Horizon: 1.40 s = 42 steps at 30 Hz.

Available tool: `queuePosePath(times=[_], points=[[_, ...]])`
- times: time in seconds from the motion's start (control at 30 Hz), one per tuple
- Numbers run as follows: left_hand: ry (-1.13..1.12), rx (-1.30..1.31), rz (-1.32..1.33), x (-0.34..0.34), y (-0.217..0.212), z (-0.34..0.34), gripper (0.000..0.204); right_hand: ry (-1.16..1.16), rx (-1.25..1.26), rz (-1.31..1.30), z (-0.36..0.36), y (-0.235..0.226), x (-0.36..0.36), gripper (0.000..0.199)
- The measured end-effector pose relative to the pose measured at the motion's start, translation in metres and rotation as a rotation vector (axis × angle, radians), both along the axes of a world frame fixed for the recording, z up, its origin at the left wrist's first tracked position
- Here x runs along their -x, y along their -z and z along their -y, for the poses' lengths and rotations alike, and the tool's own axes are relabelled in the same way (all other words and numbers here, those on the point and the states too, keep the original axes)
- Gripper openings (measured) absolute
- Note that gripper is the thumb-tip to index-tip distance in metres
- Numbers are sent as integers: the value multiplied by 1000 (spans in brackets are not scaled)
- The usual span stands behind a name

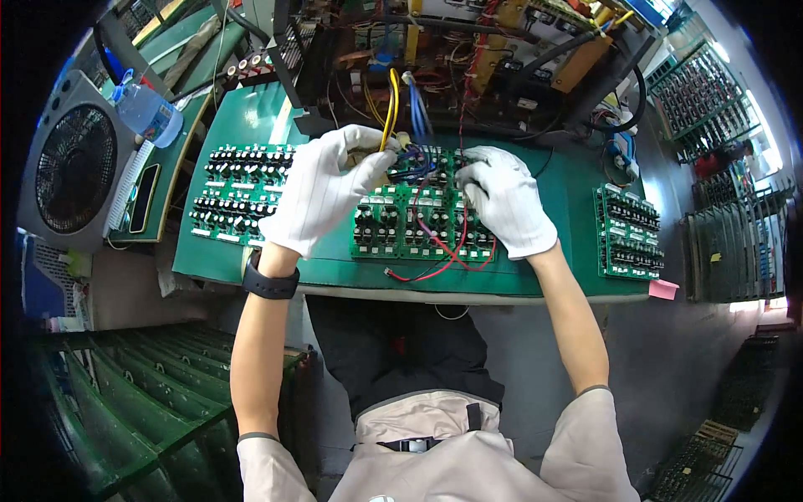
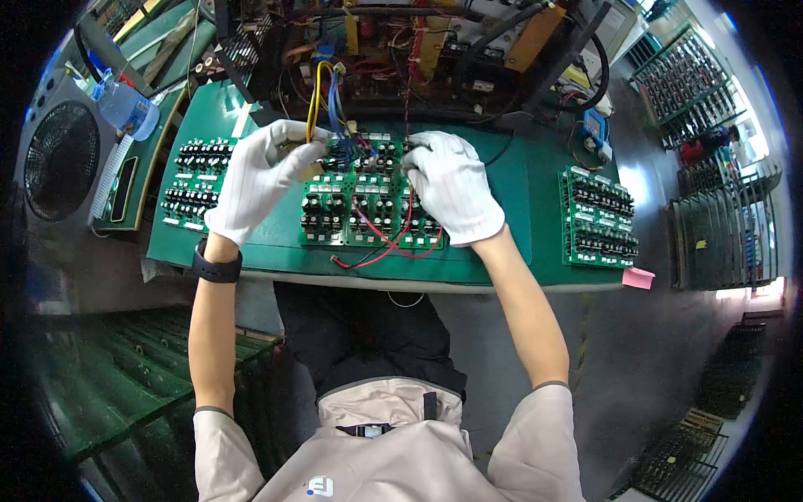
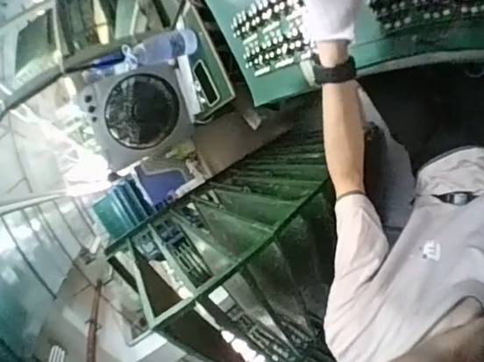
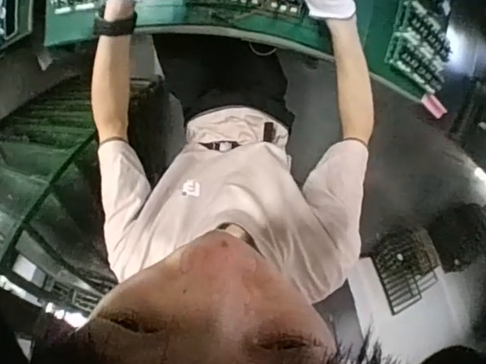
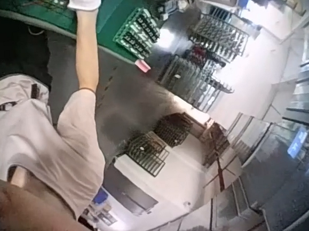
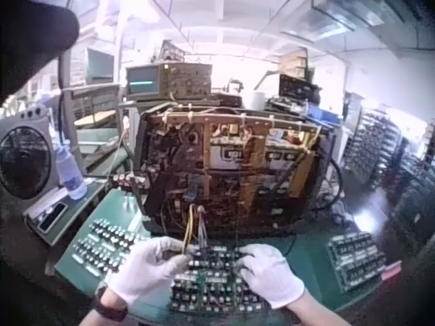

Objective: The person assembles and connects wire harnesses to circuit boards and electronic components by hand, wearing gloves, at an electronics factory workbench.

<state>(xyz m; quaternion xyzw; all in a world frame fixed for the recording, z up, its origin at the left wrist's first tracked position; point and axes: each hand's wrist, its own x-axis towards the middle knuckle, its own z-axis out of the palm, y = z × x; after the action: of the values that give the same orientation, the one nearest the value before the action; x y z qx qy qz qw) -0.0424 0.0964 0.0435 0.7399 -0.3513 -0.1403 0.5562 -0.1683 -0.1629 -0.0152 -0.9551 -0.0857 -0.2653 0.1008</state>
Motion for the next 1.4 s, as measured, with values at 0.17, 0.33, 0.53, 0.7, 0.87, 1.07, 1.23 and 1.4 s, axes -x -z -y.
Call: queuePosePath(times=[0.17,0.33,0.53,0.7,0.87,1.07,1.23,1.4], points=[[6,9,-57,14,-35,10,26,-48,-399,39,19,-27,8,17],[45,214,-188,38,-42,44,30,49,-709,65,49,-60,37,16],[73,141,-75,76,-29,118,27,190,-612,61,109,-65,65,20],[-2,1,177,84,6,165,33,144,-260,26,137,-56,88,24],[-122,-55,540,82,36,189,25,128,84,10,140,-65,78,23],[-85,-326,826,55,35,212,30,134,127,-94,162,-72,68,18],[64,-539,842,36,48,218,29,104,83,-191,168,-66,62,24],[123,-722,864,44,44,185,28,188,90,-176,144,-70,80,25]])
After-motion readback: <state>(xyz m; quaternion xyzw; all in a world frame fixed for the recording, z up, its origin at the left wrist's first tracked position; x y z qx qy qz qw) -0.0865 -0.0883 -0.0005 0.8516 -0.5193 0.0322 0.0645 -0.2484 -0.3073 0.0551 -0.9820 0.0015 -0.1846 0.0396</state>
